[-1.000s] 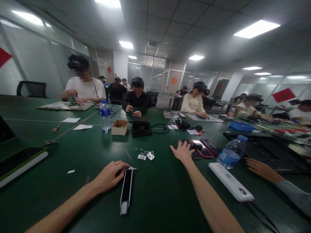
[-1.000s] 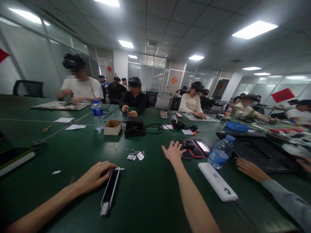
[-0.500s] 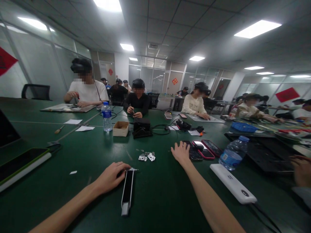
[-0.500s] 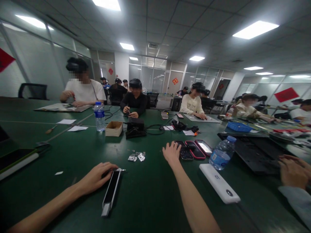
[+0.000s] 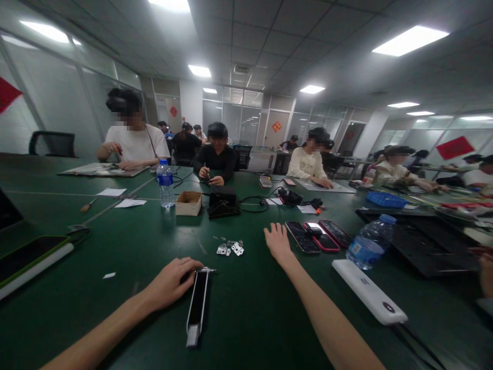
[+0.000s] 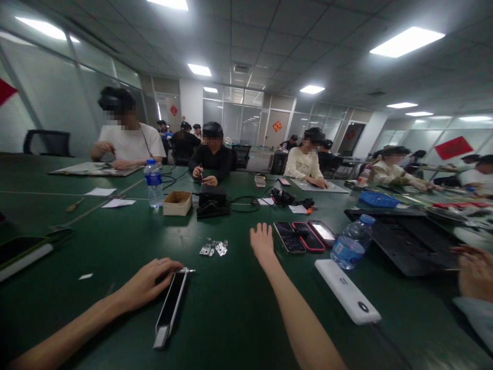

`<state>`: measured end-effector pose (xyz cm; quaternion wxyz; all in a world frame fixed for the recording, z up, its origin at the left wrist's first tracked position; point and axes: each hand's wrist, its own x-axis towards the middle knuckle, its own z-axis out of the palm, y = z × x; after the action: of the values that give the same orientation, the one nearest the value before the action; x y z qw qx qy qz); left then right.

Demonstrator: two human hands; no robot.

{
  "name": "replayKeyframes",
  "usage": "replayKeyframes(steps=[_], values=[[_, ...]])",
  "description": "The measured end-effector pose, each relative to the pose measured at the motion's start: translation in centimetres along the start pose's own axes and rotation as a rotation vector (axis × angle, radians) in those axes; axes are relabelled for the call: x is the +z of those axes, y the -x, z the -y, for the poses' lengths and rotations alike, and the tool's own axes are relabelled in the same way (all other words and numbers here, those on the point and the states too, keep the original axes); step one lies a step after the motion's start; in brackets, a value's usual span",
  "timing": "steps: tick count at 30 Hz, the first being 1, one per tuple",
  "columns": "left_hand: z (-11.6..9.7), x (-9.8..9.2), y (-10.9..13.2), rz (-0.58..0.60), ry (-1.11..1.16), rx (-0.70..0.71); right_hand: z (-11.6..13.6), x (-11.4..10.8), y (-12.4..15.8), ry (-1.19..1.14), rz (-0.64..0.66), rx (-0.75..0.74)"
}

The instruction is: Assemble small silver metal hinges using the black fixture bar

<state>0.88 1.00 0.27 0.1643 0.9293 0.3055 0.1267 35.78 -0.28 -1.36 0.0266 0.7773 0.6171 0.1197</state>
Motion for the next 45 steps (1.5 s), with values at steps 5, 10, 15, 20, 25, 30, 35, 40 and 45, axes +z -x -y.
replayKeyframes(steps=[5, 10, 15, 20, 25, 30, 35, 40, 45], values=[[-0.3, -0.2, 0.0, 0.002, 0.006, 0.004, 0.0, -0.1, 0.0, -0.008, 0.011, -0.008], [-0.7, -0.5, -0.1, 0.011, 0.003, -0.009, -0.1, -0.3, 0.0, -0.016, 0.022, -0.013], [-1.0, -0.7, 0.0, 0.012, 0.010, -0.027, -0.1, -0.4, 0.1, -0.024, 0.034, -0.020], [-1.0, -0.7, 0.0, 0.016, 0.015, -0.020, -0.2, -0.3, 0.1, -0.032, 0.031, -0.011], [-1.2, -0.9, 0.0, 0.025, -0.001, -0.030, 0.0, -0.7, 0.6, -0.048, -0.035, -0.048], [-1.3, -0.8, 0.2, 0.006, -0.011, -0.008, 1.2, -1.3, 1.2, -0.192, -0.152, -0.197], [-0.9, -0.5, 0.4, -0.008, -0.001, -0.023, 3.8, -1.8, 2.2, -0.339, -0.158, -0.357], [-0.8, -0.5, 0.6, -0.018, 0.017, -0.004, 5.2, -1.7, 2.5, -0.473, -0.066, -0.330], [-0.8, -0.3, 0.6, -0.035, 0.005, 0.005, 5.1, -1.5, 2.0, -0.500, -0.004, -0.299]])
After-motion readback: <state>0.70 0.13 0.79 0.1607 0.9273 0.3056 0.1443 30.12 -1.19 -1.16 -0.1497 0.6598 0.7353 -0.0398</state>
